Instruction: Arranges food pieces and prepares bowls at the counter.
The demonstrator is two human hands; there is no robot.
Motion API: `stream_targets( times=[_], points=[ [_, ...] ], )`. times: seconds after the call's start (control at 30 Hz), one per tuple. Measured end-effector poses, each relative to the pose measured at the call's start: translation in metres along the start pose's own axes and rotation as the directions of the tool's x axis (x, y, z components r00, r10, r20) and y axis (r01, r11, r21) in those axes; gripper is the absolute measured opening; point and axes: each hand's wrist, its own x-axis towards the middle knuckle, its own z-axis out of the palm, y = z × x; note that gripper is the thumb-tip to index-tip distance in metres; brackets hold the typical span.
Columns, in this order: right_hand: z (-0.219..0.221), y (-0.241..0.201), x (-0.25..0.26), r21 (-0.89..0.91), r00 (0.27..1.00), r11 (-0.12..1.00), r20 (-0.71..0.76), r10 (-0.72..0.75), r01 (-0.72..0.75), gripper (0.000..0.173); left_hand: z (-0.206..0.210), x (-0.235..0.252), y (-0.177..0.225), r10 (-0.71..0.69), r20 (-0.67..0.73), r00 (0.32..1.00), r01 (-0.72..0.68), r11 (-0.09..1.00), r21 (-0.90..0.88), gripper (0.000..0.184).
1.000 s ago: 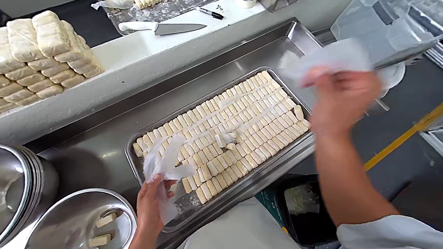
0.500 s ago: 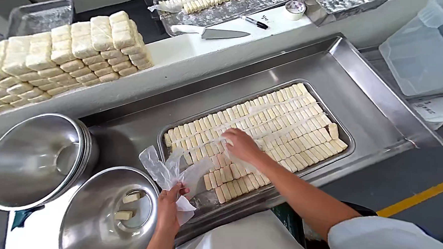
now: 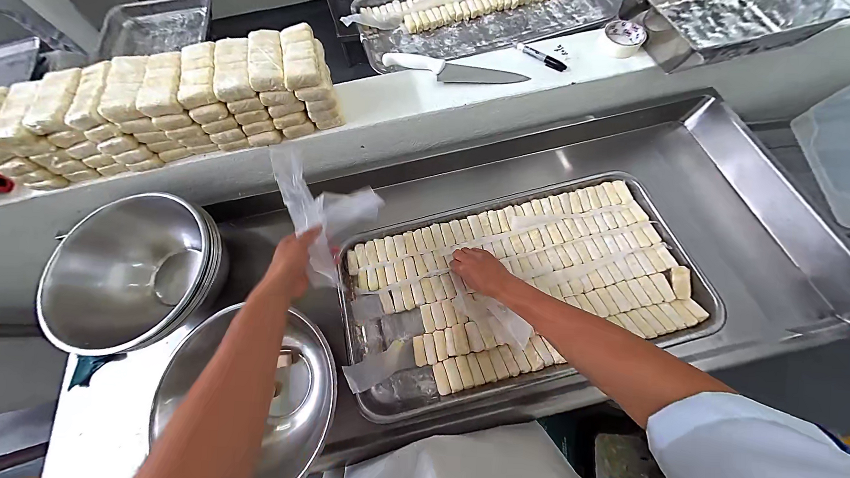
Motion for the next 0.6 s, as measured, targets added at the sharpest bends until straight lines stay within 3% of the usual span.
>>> stream_targets(
  times=[0.07, 0.1, 0.13, 0.2, 0.27, 0.37, 0.47, 0.53, 0.6],
  points=[
    [-0.003, 0.0, -0.001, 0.018, 1.0, 1.0, 0.005, -0.005, 0.005, 0.014, -0.014, 0.035, 0.011, -0.046, -0.088, 0.995, 0.063, 0.979, 0.196, 0.07],
    [-0.003, 0.0, -0.002, 0.021, 1.0, 1.0, -0.012, 0.0, 0.001, 0.014, -0.02, 0.044, 0.016, 0.002, -0.15, 0.989, 0.051, 0.937, 0.346, 0.078],
    [-0.003, 0.001, -0.004, 0.023, 0.999, 1.0, -0.039, 0.007, -0.006, 0.014, -0.022, 0.044, 0.023, 0.12, -0.195, 0.973, -0.003, 0.857, 0.515, 0.081],
    [-0.002, 0.002, -0.01, 0.045, 0.996, 0.997, -0.059, 0.062, -0.06, 0.017, -0.01, 0.029, 0.034, 0.369, -0.121, 0.921, -0.183, 0.688, 0.703, 0.073],
    [0.003, 0.004, -0.015, 0.062, 0.991, 0.994, -0.091, 0.097, -0.092, 0.018, 0.03, 0.005, 0.027, 0.473, 0.121, 0.873, -0.396, 0.542, 0.742, 0.053],
    [0.01, 0.007, -0.015, 0.073, 0.987, 0.995, -0.145, 0.074, -0.063, 0.014, 0.112, -0.005, -0.027, 0.26, 0.516, 0.816, -0.577, 0.404, 0.709, 0.045],
    [0.011, 0.011, -0.013, 0.132, 0.983, 0.991, -0.178, 0.043, -0.019, 0.013, 0.172, 0.008, -0.077, 0.171, 0.632, 0.756, -0.654, 0.257, 0.712, 0.046],
    [0.017, 0.013, -0.015, 0.116, 0.968, 0.993, -0.252, 0.007, 0.023, 0.011, 0.189, 0.022, -0.095, 0.209, 0.662, 0.72, -0.693, 0.176, 0.699, 0.037],
    [0.021, 0.016, -0.016, 0.087, 0.951, 0.994, -0.308, -0.035, 0.065, 0.01, 0.193, 0.029, -0.103, 0.244, 0.726, 0.643, -0.76, 0.088, 0.643, 0.026]
  ],
)
